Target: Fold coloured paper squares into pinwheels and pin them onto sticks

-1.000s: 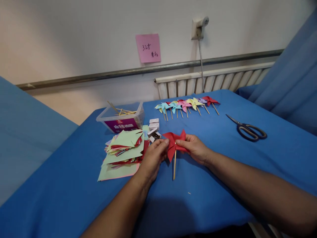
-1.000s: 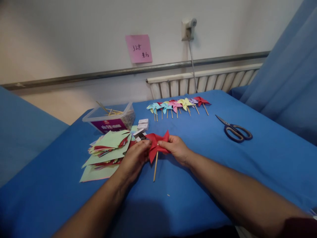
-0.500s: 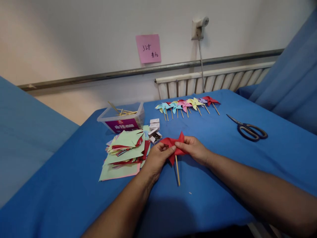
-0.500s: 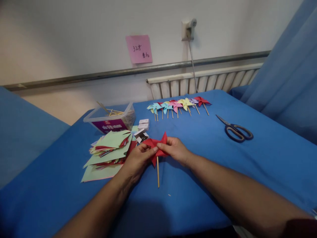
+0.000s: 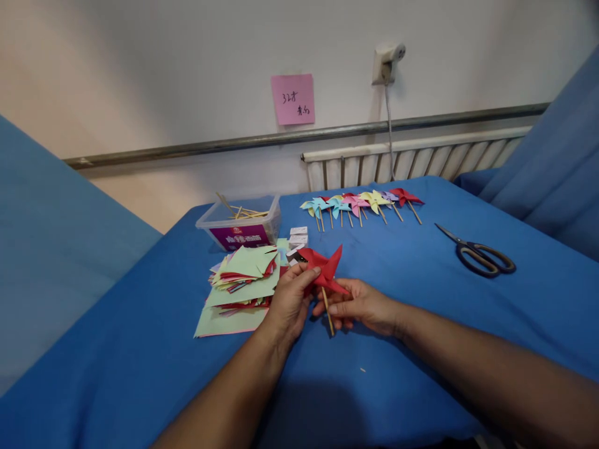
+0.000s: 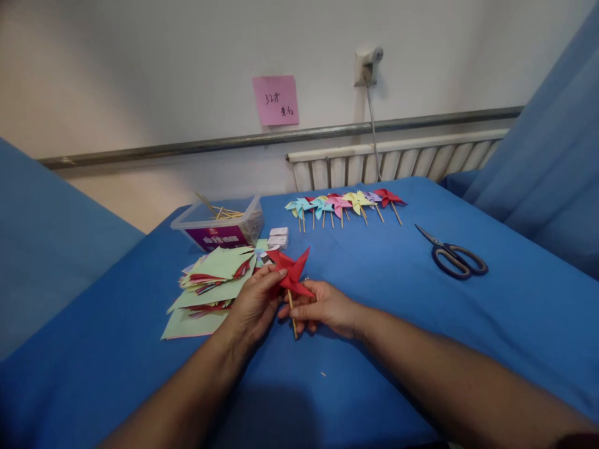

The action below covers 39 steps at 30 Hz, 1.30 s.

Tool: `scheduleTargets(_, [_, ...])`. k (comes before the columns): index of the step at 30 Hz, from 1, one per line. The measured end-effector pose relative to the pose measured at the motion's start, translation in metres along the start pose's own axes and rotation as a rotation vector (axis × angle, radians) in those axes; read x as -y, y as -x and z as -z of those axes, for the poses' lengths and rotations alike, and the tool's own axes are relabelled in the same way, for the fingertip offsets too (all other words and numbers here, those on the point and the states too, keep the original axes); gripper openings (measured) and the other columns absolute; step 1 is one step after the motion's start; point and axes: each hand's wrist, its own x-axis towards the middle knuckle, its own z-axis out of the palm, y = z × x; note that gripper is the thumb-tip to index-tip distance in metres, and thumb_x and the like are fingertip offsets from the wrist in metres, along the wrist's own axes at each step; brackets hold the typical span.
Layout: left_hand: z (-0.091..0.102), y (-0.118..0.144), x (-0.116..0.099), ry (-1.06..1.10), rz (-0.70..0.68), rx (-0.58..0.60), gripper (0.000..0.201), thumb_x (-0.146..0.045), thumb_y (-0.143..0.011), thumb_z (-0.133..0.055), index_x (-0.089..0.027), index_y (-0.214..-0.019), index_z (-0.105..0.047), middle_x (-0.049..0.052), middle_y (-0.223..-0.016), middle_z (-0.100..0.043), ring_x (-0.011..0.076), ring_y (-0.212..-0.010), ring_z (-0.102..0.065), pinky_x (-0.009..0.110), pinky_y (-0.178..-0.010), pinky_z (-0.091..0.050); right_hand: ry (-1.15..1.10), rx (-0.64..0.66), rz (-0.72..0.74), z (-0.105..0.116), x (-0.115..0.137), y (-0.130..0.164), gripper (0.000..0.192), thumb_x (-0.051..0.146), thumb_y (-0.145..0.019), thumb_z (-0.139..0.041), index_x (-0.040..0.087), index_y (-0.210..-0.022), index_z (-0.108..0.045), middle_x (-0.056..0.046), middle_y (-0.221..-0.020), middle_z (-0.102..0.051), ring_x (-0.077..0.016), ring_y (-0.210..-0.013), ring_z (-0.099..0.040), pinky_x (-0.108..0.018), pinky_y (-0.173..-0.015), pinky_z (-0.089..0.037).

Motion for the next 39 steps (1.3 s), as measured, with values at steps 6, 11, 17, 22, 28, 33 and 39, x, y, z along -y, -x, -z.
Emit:
scheduleTargets(6, [0.002, -0.002, 0.004, 0.007, -0.017, -0.010, 0.021, -0.023, -0.069, -0.073, -0.016, -0.072, -0.054, -0.003, -0.062, -0.057, 0.0086, -0.054, -0.052, 0.022, -0.055, -0.040, 0.058, -0.077, 0.054, 0.000, -0.008, -0.004, 0.033, 0.038, -0.074, -0.075, 0.016, -0.091, -0.058, -0.001, -0.068, -0.068, -0.0056, -0.042, -0.050, -0.019, -0.041, -0.033])
scheduleTargets(11, [0.002, 0.000, -0.001, 0.014, -0.029, 0.005, 0.020, -0.025, -0.070, -0.075, -0.015, -0.076, -0.058, -0.002, -0.068, -0.061, 0.0086, -0.060, -0.055, 0.021, -0.059, -0.043, 0.056, -0.148, 0.083, 0.001, -0.007, -0.005, 0.031, 0.040, -0.073, -0.075, 0.016, -0.085, -0.060, -0.001, -0.067, -0.068, -0.0056, -0.041, -0.048, -0.021, -0.041, -0.031])
scheduleTargets(17, [0.003, 0.002, -0.007, 0.019, 0.009, 0.018, 0.027, -0.029, -0.070, -0.075, -0.016, -0.090, -0.063, 0.002, -0.080, -0.067, 0.0138, -0.073, -0.064, 0.024, -0.064, -0.048, 0.015, -0.270, 0.159, 0.010, 0.000, -0.008, 0.029, 0.040, -0.074, -0.075, 0.016, -0.084, -0.062, -0.001, -0.067, -0.068, -0.0041, -0.039, -0.043, -0.020, -0.039, -0.027])
scheduleTargets(22, [0.006, -0.002, -0.006, 0.121, 0.100, 0.058, 0.024, -0.038, -0.077, -0.068, -0.016, -0.087, -0.064, 0.004, -0.077, -0.068, 0.0141, -0.067, -0.064, 0.025, -0.061, -0.050, 0.018, -0.257, 0.154, 0.013, 0.002, -0.008, 0.027, 0.039, -0.074, -0.074, 0.016, -0.080, -0.063, 0.000, -0.066, -0.067, -0.0039, -0.040, -0.042, -0.020, -0.039, -0.028])
scheduleTargets(28, [0.006, -0.003, -0.005, 0.135, 0.178, 0.104, 0.019, -0.033, -0.080, -0.068, -0.015, -0.086, -0.066, 0.005, -0.074, -0.069, 0.0132, -0.063, -0.064, 0.024, -0.061, -0.052, 0.013, -0.254, 0.137, 0.009, 0.002, -0.006, 0.028, 0.039, -0.072, -0.075, 0.016, -0.078, -0.062, 0.000, -0.064, -0.066, -0.0038, -0.039, -0.041, -0.020, -0.038, -0.026])
scheduleTargets(33, [0.006, -0.003, -0.007, 0.227, 0.298, 0.128, 0.028, -0.039, -0.086, -0.060, -0.013, -0.087, -0.068, 0.007, -0.077, -0.069, 0.0122, -0.060, -0.063, 0.024, -0.059, -0.053, -0.006, -0.223, 0.137, 0.009, 0.002, -0.006, 0.025, 0.037, -0.073, -0.075, 0.016, -0.078, -0.061, 0.001, -0.063, -0.066, -0.0034, -0.038, -0.040, -0.020, -0.038, -0.025])
scheduleTargets(39, [0.007, -0.002, -0.005, 0.205, 0.274, 0.152, 0.022, -0.036, -0.082, -0.066, -0.015, -0.088, -0.066, 0.005, -0.076, -0.068, 0.0126, -0.060, -0.063, 0.025, -0.059, -0.054, 0.043, -0.211, 0.120, 0.008, 0.003, -0.004, 0.028, 0.042, -0.075, -0.073, 0.015, -0.075, -0.064, 0.000, -0.063, -0.066, -0.0031, -0.038, -0.039, -0.020, -0.038, -0.025])
